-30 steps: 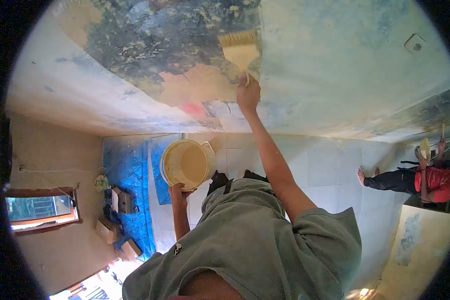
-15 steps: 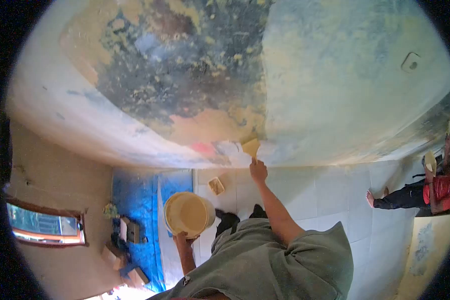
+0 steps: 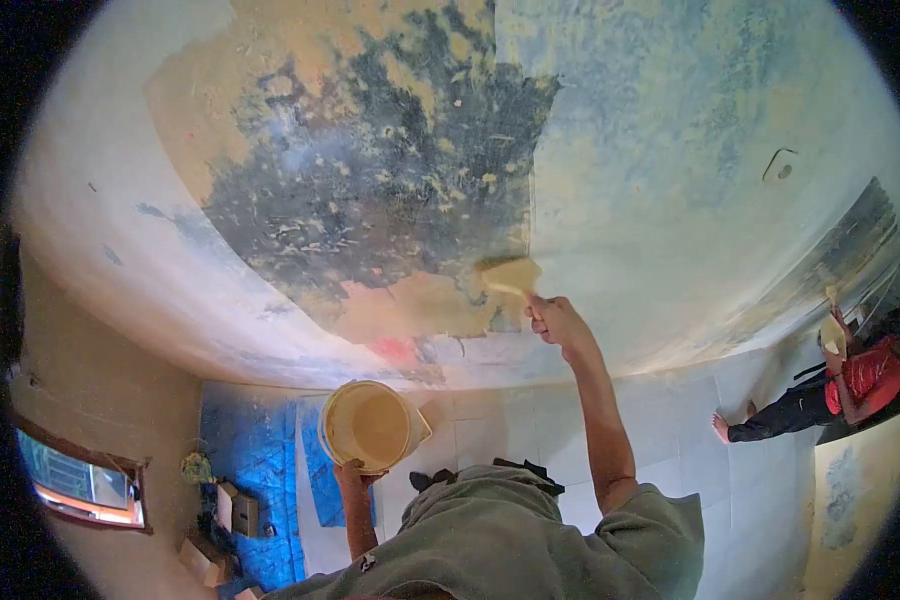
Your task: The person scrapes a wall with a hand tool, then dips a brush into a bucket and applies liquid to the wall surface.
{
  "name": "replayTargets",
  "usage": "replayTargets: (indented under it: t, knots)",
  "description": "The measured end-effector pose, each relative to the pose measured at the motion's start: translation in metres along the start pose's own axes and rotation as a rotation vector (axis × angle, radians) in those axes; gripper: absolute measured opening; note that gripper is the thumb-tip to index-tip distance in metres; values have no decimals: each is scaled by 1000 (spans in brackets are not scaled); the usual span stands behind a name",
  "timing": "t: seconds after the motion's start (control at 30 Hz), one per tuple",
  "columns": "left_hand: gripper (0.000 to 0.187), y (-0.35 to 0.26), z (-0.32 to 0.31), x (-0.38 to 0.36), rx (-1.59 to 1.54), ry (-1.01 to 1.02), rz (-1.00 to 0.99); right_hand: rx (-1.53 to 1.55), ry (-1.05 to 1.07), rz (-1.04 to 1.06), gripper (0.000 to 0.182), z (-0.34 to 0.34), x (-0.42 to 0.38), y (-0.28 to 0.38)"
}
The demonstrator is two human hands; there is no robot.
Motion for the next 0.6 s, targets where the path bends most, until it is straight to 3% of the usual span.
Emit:
replayTargets:
  t: [0.33, 0.47, 0.6]
  knots:
    - [59, 0, -17, 12, 47, 22, 3, -24, -409, 812, 40, 62, -97, 279]
    - [58, 15, -11, 5, 18, -16, 33, -86, -542, 939, 47, 66, -83, 303]
    - [57, 26, -11, -11, -21, 0, 2, -41, -547, 812, 48, 63, -28, 216]
Point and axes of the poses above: each hand's wrist, its own x-axis towards the middle knuckle, its own z-axis out of the back of the hand, y = z × x, the point moved 10 cm from there along x, towards the middle knuckle, and after that the axes turned 8 degrees about -x, right-handed, at the moved point
